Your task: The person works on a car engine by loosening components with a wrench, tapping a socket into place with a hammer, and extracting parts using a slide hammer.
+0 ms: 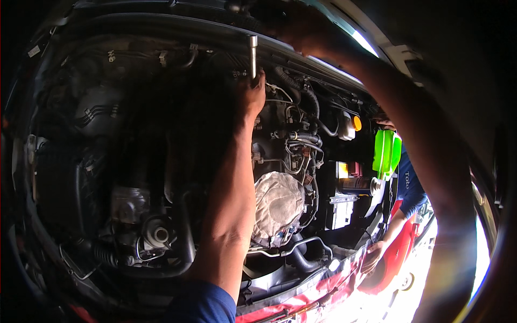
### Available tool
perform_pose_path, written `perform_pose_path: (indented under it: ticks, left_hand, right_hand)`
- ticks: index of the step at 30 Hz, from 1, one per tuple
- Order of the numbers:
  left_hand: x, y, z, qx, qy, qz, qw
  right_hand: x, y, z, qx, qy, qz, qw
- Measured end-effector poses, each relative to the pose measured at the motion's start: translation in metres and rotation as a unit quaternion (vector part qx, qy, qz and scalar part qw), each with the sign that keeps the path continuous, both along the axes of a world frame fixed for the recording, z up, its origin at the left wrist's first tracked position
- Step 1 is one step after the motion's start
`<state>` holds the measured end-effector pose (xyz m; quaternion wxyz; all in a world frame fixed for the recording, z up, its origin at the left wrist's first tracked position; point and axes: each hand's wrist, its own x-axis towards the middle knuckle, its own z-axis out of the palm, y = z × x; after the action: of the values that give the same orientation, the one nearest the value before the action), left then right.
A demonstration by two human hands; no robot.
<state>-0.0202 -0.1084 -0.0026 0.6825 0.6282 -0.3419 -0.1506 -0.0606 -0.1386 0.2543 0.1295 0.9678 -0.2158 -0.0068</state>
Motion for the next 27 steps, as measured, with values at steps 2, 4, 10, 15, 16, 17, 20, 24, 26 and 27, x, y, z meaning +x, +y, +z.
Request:
perform_pose_path:
  ticks: [2, 4, 10, 15, 16, 17, 20, 24, 26, 27]
  left_hand:
    - [0.002, -0.001, -0.001, 0.022, 0.021, -0.055, 0.998]
    - [0.004, -0.001, 0.002, 0.018, 0.001, -0.049, 0.999]
    - [0.001, 0.005, 0.007, 0.077, 0.051, -0.071, 0.993]
    - [0.005, 0.003, 0.002, 0.052, 0.000, -0.094, 0.994]
    - [0.005, 0.002, 0.002, 0.090, 0.008, -0.089, 0.992]
    - [0.010, -0.001, 0.003, 0.155, 0.033, -0.093, 0.983]
    - [0.007, -0.002, 0.000, 0.087, 0.047, -0.065, 0.993]
    - [0.002, 0.000, 0.002, 0.084, 0.001, -0.026, 0.996]
    - [0.001, 0.001, 0.003, 0.064, 0.011, -0.034, 0.997]
    - [0.001, 0.002, 0.003, 0.055, 0.015, -0.039, 0.998]
  right_hand:
    - [0.002, 0.004, -0.010, 0.018, -0.041, 0.096, 0.994]
    - [0.007, 0.002, -0.004, 0.132, -0.028, 0.009, 0.991]
    - [0.022, -0.007, 0.041, 0.035, 0.005, 0.021, 0.999]
    - [0.010, 0.012, 0.018, 0.250, 0.008, -0.163, 0.954]
    - [0.018, 0.008, 0.015, 0.110, 0.074, -0.067, 0.989]
    - [0.013, 0.008, 0.018, 0.204, 0.060, -0.167, 0.963]
    - [0.017, -0.005, 0.009, -0.030, 0.021, 0.038, 0.999]
    - [0.011, -0.019, -0.003, 0.157, -0.120, 0.010, 0.980]
    - [0.006, -0.020, -0.013, -0.025, -0.060, 0.140, 0.988]
    - [0.003, -0.019, -0.015, 0.010, -0.002, 0.091, 0.996]
